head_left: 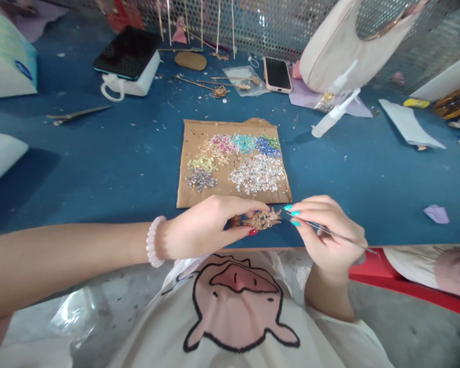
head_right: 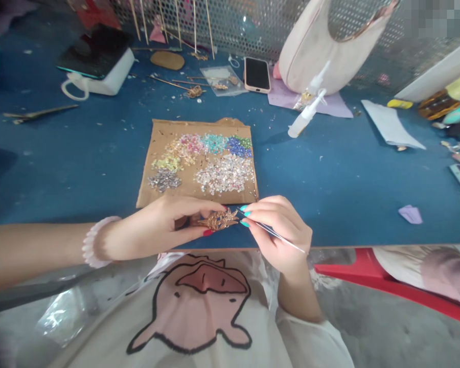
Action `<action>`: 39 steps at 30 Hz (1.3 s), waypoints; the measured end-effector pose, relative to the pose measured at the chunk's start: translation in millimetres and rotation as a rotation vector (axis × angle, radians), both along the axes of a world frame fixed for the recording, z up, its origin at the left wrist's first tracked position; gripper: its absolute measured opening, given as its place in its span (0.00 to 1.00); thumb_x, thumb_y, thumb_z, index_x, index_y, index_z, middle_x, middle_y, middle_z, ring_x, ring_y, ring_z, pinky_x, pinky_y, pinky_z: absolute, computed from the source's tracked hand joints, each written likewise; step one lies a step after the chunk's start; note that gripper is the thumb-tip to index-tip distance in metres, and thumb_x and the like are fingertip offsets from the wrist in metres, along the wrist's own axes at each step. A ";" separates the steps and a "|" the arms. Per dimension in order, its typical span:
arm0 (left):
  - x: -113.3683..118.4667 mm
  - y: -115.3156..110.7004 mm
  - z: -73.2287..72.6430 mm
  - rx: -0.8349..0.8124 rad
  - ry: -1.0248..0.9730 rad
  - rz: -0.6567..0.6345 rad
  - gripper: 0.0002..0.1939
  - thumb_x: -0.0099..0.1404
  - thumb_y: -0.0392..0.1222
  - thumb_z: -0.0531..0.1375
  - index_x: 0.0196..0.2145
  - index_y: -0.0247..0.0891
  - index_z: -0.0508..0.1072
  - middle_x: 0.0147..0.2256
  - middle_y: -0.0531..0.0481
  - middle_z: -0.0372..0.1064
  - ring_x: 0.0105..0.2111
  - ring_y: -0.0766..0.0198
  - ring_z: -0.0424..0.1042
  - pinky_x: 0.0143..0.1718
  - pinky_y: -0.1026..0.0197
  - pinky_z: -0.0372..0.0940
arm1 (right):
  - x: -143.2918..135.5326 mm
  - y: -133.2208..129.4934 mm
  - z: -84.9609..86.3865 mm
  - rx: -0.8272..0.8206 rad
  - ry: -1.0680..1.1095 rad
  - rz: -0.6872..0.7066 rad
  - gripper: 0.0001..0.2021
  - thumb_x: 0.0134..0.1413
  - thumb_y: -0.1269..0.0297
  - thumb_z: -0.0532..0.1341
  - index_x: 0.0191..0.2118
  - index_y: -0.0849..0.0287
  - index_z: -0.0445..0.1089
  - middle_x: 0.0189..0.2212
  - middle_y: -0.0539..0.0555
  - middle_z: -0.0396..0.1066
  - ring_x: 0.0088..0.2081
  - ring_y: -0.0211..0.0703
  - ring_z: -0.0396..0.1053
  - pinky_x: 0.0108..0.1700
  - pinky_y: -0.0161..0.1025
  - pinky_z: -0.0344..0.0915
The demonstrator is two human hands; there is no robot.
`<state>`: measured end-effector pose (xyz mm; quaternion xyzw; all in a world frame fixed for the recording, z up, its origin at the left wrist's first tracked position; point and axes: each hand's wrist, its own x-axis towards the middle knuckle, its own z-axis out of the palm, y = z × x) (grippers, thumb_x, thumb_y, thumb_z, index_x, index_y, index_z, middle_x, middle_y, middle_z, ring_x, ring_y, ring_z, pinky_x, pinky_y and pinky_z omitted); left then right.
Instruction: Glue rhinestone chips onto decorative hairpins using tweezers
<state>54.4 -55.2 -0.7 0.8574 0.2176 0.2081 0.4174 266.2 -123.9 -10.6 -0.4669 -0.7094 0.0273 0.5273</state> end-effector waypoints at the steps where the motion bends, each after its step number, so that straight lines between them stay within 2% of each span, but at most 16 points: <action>1: 0.0 0.1 0.0 0.004 -0.002 0.000 0.19 0.62 0.31 0.57 0.51 0.38 0.68 0.34 0.51 0.73 0.29 0.69 0.69 0.32 0.67 0.64 | 0.0 -0.4 -0.1 -0.008 0.010 0.005 0.10 0.46 0.76 0.64 0.34 0.53 0.72 0.29 0.50 0.75 0.31 0.43 0.72 0.32 0.44 0.70; 11: 0.9 0.6 0.1 0.005 -0.008 0.003 0.19 0.61 0.29 0.57 0.50 0.36 0.68 0.35 0.51 0.73 0.28 0.70 0.69 0.32 0.69 0.64 | 0.1 -1.1 -1.1 -0.002 0.035 0.048 0.14 0.43 0.81 0.64 0.34 0.55 0.72 0.29 0.50 0.74 0.31 0.42 0.72 0.33 0.44 0.70; 21: 1.0 -0.7 0.8 0.028 -0.007 -0.031 0.19 0.61 0.28 0.57 0.51 0.34 0.68 0.37 0.50 0.73 0.32 0.68 0.70 0.34 0.69 0.63 | 3.8 -0.5 -5.6 0.044 -0.142 0.018 0.14 0.42 0.81 0.65 0.35 0.56 0.72 0.31 0.51 0.75 0.32 0.41 0.72 0.35 0.44 0.71; 29: 0.3 -1.1 -0.8 0.048 -0.025 -0.009 0.19 0.62 0.28 0.58 0.51 0.33 0.68 0.37 0.52 0.73 0.31 0.72 0.69 0.34 0.72 0.61 | 1.6 -1.6 -4.1 0.069 -0.005 0.018 0.12 0.42 0.81 0.65 0.34 0.58 0.72 0.30 0.51 0.75 0.32 0.42 0.73 0.34 0.44 0.71; 33: 0.3 -0.7 -1.3 0.053 -0.031 -0.008 0.19 0.61 0.28 0.58 0.51 0.33 0.68 0.37 0.52 0.73 0.31 0.72 0.69 0.34 0.73 0.61 | 1.3 -1.6 -3.9 0.052 -0.016 0.041 0.11 0.43 0.80 0.64 0.33 0.59 0.72 0.30 0.52 0.75 0.32 0.42 0.72 0.34 0.44 0.71; 39: 0.3 -0.1 -0.6 0.068 -0.040 -0.012 0.18 0.62 0.28 0.58 0.51 0.31 0.68 0.38 0.50 0.73 0.33 0.71 0.70 0.38 0.73 0.62 | 0.5 -1.7 -3.1 0.029 -0.037 0.046 0.12 0.43 0.82 0.64 0.33 0.59 0.72 0.29 0.52 0.74 0.31 0.41 0.72 0.34 0.43 0.70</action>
